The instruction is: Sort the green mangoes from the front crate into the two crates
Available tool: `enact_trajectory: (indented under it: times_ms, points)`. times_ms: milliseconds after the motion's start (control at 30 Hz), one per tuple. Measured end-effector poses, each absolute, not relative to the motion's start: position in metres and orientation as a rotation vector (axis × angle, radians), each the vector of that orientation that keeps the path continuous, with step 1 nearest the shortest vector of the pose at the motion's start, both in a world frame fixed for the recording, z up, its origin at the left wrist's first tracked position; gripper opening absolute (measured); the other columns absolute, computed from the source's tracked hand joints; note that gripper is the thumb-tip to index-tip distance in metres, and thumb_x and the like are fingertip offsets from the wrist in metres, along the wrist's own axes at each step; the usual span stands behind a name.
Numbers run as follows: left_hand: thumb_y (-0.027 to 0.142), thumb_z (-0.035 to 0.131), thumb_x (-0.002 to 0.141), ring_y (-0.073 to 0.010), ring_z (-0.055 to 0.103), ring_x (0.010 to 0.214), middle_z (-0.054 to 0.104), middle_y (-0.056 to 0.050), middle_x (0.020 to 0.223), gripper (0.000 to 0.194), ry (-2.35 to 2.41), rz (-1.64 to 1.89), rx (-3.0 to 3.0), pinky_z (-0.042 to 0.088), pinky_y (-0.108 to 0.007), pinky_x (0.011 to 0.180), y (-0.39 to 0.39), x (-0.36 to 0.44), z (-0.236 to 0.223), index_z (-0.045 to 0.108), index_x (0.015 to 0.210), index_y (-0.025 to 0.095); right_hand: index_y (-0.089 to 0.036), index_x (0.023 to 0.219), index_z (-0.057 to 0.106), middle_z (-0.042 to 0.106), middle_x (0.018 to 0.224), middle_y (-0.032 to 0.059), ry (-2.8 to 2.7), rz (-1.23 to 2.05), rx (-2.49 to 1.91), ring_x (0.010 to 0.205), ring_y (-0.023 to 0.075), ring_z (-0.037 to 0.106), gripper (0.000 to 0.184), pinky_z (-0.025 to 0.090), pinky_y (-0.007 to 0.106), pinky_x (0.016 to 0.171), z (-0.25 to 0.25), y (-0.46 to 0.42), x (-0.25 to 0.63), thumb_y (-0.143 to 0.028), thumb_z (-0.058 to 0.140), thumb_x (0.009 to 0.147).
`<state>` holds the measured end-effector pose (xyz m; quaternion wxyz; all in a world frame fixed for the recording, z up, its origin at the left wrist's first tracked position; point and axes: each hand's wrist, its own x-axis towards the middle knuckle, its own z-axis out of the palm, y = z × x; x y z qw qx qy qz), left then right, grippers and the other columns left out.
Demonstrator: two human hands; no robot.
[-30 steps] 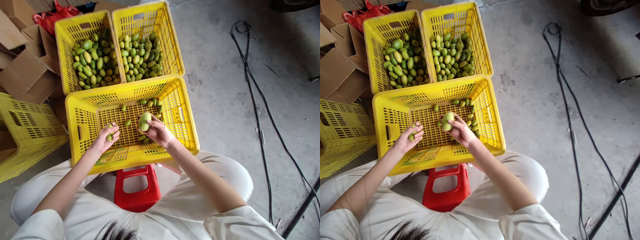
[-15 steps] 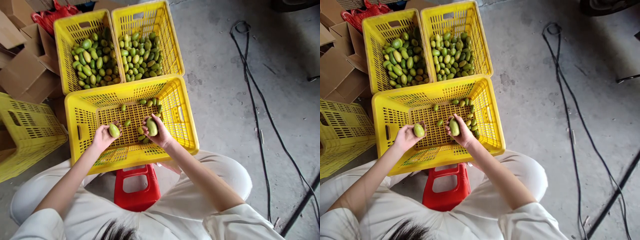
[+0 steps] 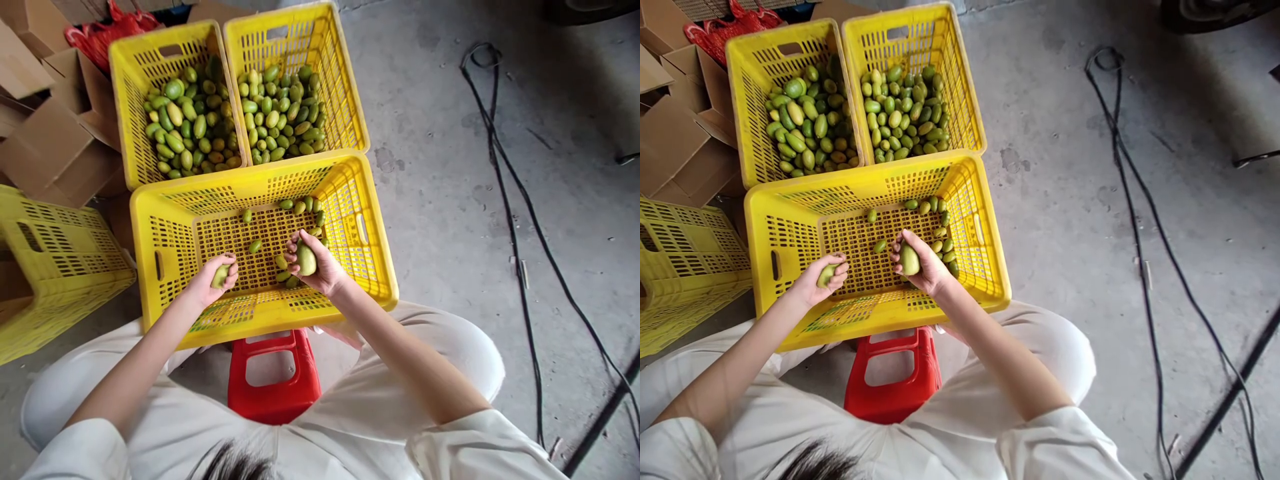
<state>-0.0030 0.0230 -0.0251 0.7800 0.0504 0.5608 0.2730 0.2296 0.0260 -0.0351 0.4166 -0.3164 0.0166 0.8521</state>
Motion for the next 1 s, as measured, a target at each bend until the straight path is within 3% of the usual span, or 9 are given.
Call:
enact_trajectory:
  times_ms: [100, 200, 300, 400, 567, 733, 833, 933, 1000]
  points:
    - [0.028, 0.064, 0.080, -0.0093, 0.043, 0.032, 0.050, 0.001, 0.048, 0.015, 1.266, 0.486, 0.199, 0.025, -0.018, 0.029, 0.020, -0.001, -0.028, 0.059, 0.075, 0.015, -0.020, 0.071, 0.052, 0.051, 0.056, -0.0035, 0.038, 2.226, -0.804, 0.046, 0.0087, 0.047, 0.034, 0.036, 0.017, 0.035, -0.037, 0.026, 0.229, -0.049, 0.064, 0.084]
    - [0.024, 0.058, 0.082, -0.0145, 0.056, 0.042, 0.061, -0.005, 0.059, 0.012, 1.269, 0.527, 0.141, 0.042, -0.023, 0.037, 0.020, 0.000, -0.030, 0.062, 0.084, 0.012, -0.019, 0.075, 0.055, 0.056, 0.059, 0.0002, 0.064, 2.224, -0.811, 0.048, 0.0112, 0.051, 0.035, 0.040, 0.019, 0.037, -0.040, 0.026, 0.230, -0.052, 0.055, 0.087]
    - [0.009, 0.052, 0.079, -0.0185, 0.067, 0.064, 0.069, -0.009, 0.079, 0.020, 1.225, 0.618, 0.056, 0.056, -0.030, 0.056, 0.022, 0.000, -0.031, 0.064, 0.094, 0.013, -0.017, 0.090, 0.060, 0.067, 0.076, 0.0060, 0.072, 2.170, -0.789, 0.065, 0.0159, 0.061, 0.027, 0.052, 0.025, 0.050, -0.039, 0.027, 0.231, -0.043, 0.054, 0.085]
    - [0.007, 0.057, 0.079, -0.0178, 0.069, 0.076, 0.070, -0.009, 0.088, 0.021, 1.191, 0.715, 0.093, 0.058, -0.029, 0.067, 0.024, -0.001, -0.028, 0.065, 0.097, 0.014, -0.017, 0.101, 0.061, 0.071, 0.093, 0.0083, -0.003, 2.119, -0.807, 0.086, 0.0217, 0.066, 0.028, 0.058, 0.034, 0.070, -0.035, 0.027, 0.230, -0.033, 0.055, 0.079]
    - [0.013, 0.064, 0.077, -0.0111, 0.062, 0.062, 0.063, -0.004, 0.073, 0.010, 1.141, 0.773, 0.106, 0.054, -0.019, 0.054, 0.024, -0.004, -0.021, 0.065, 0.087, 0.012, -0.025, 0.106, 0.058, 0.069, 0.099, 0.0012, -0.062, 2.045, -0.850, 0.094, 0.0210, 0.067, 0.037, 0.057, 0.039, 0.084, -0.031, 0.024, 0.227, -0.016, 0.064, 0.070]
    - [0.013, 0.069, 0.074, -0.0040, 0.046, 0.043, 0.051, 0.004, 0.061, 0.013, 1.056, 0.727, 0.132, 0.036, -0.012, 0.036, 0.022, -0.005, -0.019, 0.057, 0.078, 0.015, -0.027, 0.101, 0.055, 0.064, 0.086, -0.0048, -0.034, 2.112, -0.861, 0.077, 0.0137, 0.065, 0.036, 0.058, 0.028, 0.063, -0.034, 0.022, 0.225, -0.015, 0.073, 0.072]
    - [0.017, 0.071, 0.077, -0.0021, 0.037, 0.037, 0.044, 0.006, 0.056, 0.016, 1.036, 0.699, 0.197, 0.027, -0.012, 0.033, 0.020, -0.004, -0.022, 0.055, 0.075, 0.015, -0.022, 0.087, 0.055, 0.061, 0.075, -0.0039, 0.015, 2.163, -0.852, 0.064, 0.0110, 0.060, 0.022, 0.045, 0.016, 0.042, -0.040, 0.021, 0.226, -0.024, 0.073, 0.075]
    - [0.025, 0.067, 0.081, -0.0047, 0.043, 0.039, 0.049, 0.003, 0.057, 0.017, 1.071, 0.696, 0.159, 0.034, -0.015, 0.035, 0.021, -0.004, -0.023, 0.056, 0.074, 0.014, -0.020, 0.081, 0.054, 0.059, 0.067, -0.0018, 0.110, 2.191, -0.898, 0.055, 0.0110, 0.054, 0.021, 0.037, 0.016, 0.035, -0.048, 0.021, 0.227, -0.037, 0.066, 0.083]
    - [0.027, 0.060, 0.084, -0.0109, 0.057, 0.051, 0.059, -0.003, 0.067, 0.014, 1.076, 0.734, 0.077, 0.047, -0.021, 0.044, 0.023, -0.003, -0.022, 0.060, 0.082, 0.013, -0.020, 0.085, 0.057, 0.061, 0.067, 0.0003, 0.182, 2.166, -0.931, 0.057, 0.0140, 0.057, 0.022, 0.042, 0.021, 0.038, -0.053, 0.021, 0.229, -0.042, 0.058, 0.086]
